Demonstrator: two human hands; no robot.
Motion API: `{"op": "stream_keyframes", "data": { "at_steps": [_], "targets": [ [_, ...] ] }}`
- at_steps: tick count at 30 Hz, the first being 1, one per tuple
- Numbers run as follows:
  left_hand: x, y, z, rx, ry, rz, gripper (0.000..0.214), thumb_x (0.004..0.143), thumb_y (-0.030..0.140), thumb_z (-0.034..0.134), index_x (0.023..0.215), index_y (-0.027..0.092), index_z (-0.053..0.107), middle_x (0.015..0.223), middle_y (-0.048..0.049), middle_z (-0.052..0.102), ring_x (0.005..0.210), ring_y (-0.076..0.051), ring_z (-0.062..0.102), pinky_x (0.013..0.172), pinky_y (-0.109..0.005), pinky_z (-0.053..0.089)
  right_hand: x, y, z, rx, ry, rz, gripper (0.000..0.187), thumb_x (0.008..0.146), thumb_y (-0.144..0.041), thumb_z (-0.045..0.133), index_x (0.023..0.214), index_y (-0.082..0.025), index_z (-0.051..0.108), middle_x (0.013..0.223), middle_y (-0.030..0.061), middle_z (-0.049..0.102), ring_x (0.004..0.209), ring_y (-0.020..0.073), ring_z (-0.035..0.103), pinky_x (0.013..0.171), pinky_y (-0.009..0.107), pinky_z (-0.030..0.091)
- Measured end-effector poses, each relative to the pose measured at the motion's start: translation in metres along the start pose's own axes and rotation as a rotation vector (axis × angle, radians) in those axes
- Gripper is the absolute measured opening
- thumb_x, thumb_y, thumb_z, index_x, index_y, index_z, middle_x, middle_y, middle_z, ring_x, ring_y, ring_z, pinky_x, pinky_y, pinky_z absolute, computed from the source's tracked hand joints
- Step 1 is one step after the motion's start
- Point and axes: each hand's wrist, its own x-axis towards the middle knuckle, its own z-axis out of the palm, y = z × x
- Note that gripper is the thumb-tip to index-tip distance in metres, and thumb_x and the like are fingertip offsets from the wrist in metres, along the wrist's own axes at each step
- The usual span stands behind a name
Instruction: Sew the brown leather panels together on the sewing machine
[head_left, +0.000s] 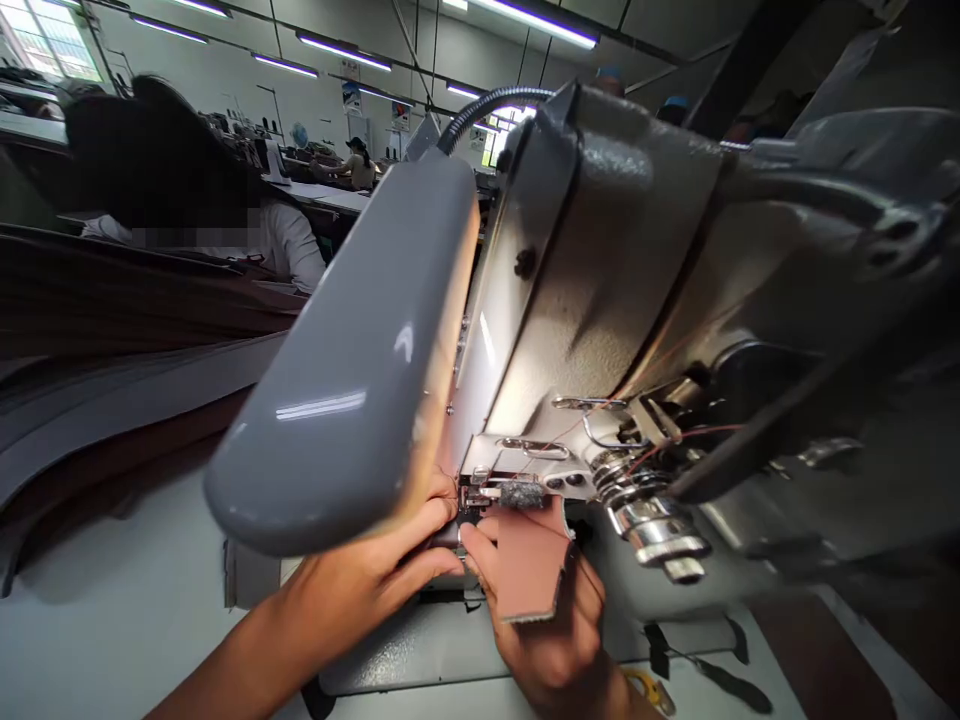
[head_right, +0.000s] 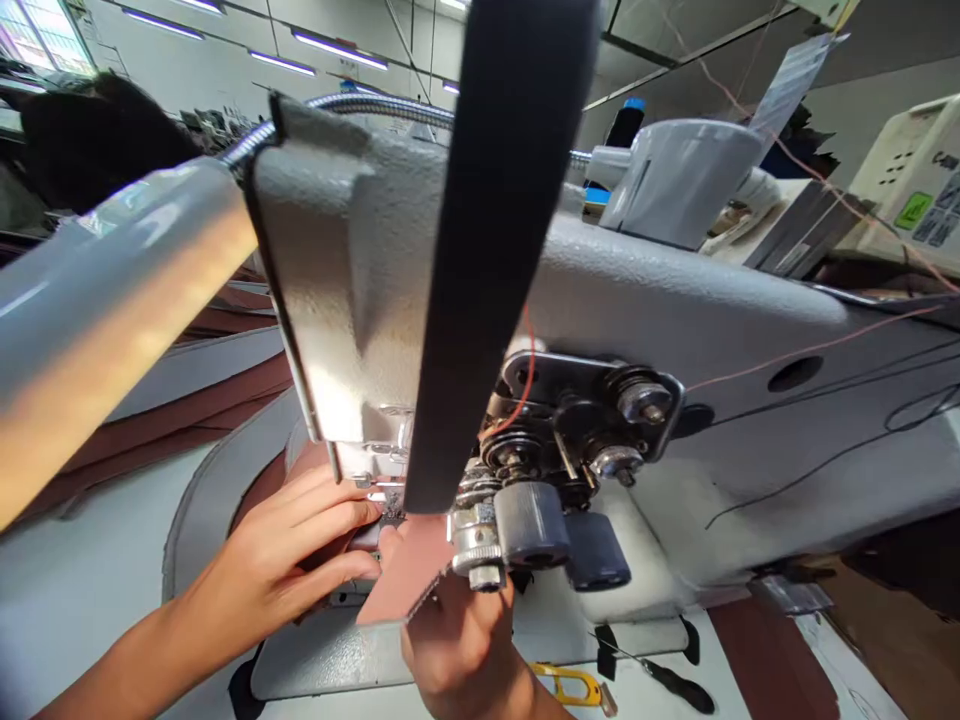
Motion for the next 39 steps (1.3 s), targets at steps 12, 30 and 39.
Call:
{"op": "stream_keyframes", "data": {
  "at_steps": [12,30,39],
  "targets": [
    [0.011,0.001,-0.009,-0.101,-0.047,0.048,0.028,0.085,0.031,0.06,0.11,0.02,0.056,0.111,-0.0054,0.06,0.102,-0.02,0.054,0.088,-0.031,0.043,-0.002,0.004,-0.003,0.098,-0.036,-0.033,0.028,0.078,-0.007,0.061,0.105,-0.013,0.067,0.099,0.0056,0.069,0.102,0.0158,0.059,0.104,0.027,0.038],
    [0.02,0.006,-0.018,-0.079,-0.143,0.069,0.024,0.087,0.038,0.055,0.099,0.017,0.055,0.089,-0.0023,0.057,0.077,-0.016,0.054,0.067,-0.026,0.042,-0.007,0.016,-0.049,0.038,0.105,0.008,0.021,0.073,-0.011,0.069,0.09,-0.024,0.07,0.093,0.0032,0.06,0.078,0.0126,0.053,0.067,0.025,0.044],
    [0.022,0.005,-0.019,-0.073,-0.112,0.149,0.024,0.088,0.037,0.053,0.101,0.017,0.052,0.096,-0.0046,0.058,0.083,-0.017,0.054,0.071,-0.026,0.042,-0.01,0.019,-0.028,0.067,0.168,0.059,0.023,0.072,-0.014,0.072,0.095,-0.014,0.069,0.081,0.0083,0.066,0.074,0.0182,0.059,0.07,0.035,0.045]
  ]
}}
